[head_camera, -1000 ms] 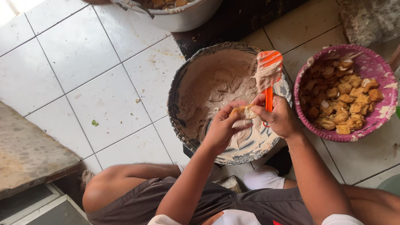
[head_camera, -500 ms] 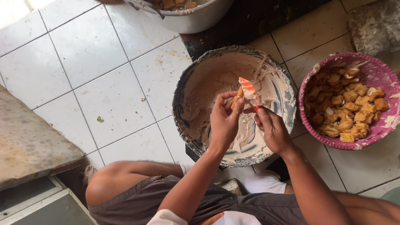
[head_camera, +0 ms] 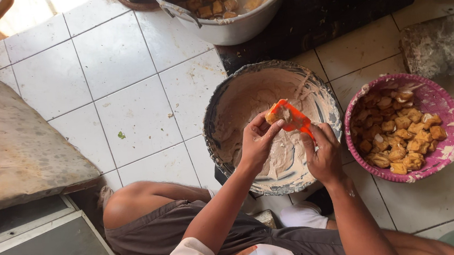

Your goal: The person sits on the floor and repeatedly picks up small fried food items from a pink basket, coats them with a thick batter using an orange spatula, and places them into a large metal pot. The process is continuous and repetitive throughout the clip.

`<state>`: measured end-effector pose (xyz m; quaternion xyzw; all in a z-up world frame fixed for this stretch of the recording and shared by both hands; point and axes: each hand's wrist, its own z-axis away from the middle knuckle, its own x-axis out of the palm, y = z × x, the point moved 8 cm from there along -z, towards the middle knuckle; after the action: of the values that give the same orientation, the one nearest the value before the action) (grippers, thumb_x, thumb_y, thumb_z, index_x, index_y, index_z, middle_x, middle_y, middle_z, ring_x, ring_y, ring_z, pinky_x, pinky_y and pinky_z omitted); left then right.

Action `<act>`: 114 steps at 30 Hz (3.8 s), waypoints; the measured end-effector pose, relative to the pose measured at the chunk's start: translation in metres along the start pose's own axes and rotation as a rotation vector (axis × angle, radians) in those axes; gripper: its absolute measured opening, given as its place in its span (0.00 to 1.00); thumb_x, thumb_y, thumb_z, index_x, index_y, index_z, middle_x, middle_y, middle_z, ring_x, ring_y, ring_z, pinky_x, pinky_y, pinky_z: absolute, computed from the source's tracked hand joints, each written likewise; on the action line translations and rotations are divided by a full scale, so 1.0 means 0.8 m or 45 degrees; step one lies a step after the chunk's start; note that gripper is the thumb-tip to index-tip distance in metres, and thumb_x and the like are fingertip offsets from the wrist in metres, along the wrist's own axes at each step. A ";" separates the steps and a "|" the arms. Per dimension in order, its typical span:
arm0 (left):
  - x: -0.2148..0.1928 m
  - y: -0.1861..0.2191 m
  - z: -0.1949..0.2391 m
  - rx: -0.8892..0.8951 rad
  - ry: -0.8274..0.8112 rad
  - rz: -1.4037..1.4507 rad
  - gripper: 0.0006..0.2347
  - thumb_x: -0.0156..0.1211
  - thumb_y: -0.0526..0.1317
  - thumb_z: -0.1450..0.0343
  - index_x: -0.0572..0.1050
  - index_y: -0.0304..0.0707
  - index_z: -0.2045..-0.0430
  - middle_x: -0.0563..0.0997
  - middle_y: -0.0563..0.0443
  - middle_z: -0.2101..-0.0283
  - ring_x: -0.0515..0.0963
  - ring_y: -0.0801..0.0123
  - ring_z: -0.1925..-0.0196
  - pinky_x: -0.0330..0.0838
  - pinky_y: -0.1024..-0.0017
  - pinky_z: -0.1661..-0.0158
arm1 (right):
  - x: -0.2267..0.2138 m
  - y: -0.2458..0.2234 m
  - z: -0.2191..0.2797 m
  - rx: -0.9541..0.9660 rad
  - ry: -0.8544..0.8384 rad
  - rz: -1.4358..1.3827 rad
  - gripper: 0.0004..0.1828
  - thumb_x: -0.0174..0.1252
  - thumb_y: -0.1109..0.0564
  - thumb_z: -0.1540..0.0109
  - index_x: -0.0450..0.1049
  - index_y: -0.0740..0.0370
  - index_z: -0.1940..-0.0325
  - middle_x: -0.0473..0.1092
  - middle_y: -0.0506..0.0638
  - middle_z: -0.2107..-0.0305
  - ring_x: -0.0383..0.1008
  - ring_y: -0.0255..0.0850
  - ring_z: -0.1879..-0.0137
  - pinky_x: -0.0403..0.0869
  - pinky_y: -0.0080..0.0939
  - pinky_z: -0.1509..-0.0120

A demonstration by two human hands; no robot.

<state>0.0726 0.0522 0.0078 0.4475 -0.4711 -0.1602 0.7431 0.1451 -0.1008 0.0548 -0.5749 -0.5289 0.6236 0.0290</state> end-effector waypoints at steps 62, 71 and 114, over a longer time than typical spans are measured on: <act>-0.126 -0.143 0.000 -0.608 0.068 -0.018 0.13 0.53 0.32 0.25 0.70 0.35 0.45 0.78 0.48 0.47 0.80 0.66 0.46 0.78 0.64 0.43 | 0.138 0.207 0.029 0.496 -0.160 -0.208 0.15 0.55 0.58 0.28 0.66 0.67 0.40 0.74 0.58 0.61 0.75 0.48 0.58 0.71 0.48 0.58; -0.228 -0.130 0.013 -0.458 0.471 0.111 0.10 0.56 0.37 0.21 0.73 0.33 0.48 0.79 0.48 0.49 0.79 0.69 0.51 0.75 0.70 0.49 | 0.322 0.296 0.133 1.319 -0.544 -0.556 0.14 0.51 0.54 0.32 0.75 0.53 0.43 0.76 0.46 0.70 0.67 0.34 0.74 0.66 0.38 0.71; -0.033 -0.050 0.009 -0.427 -0.004 -0.171 0.12 0.51 0.43 0.22 0.73 0.30 0.56 0.81 0.47 0.52 0.82 0.70 0.49 0.76 0.65 0.45 | 0.085 0.071 0.006 0.265 0.061 -1.200 0.11 0.56 0.50 0.28 0.75 0.59 0.52 0.69 0.43 0.69 0.66 0.29 0.67 0.69 0.31 0.64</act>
<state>0.0601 0.0441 -0.0386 0.3475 -0.4079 -0.2864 0.7942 0.1510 -0.0852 -0.0320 -0.2808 -0.6657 0.5789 0.3779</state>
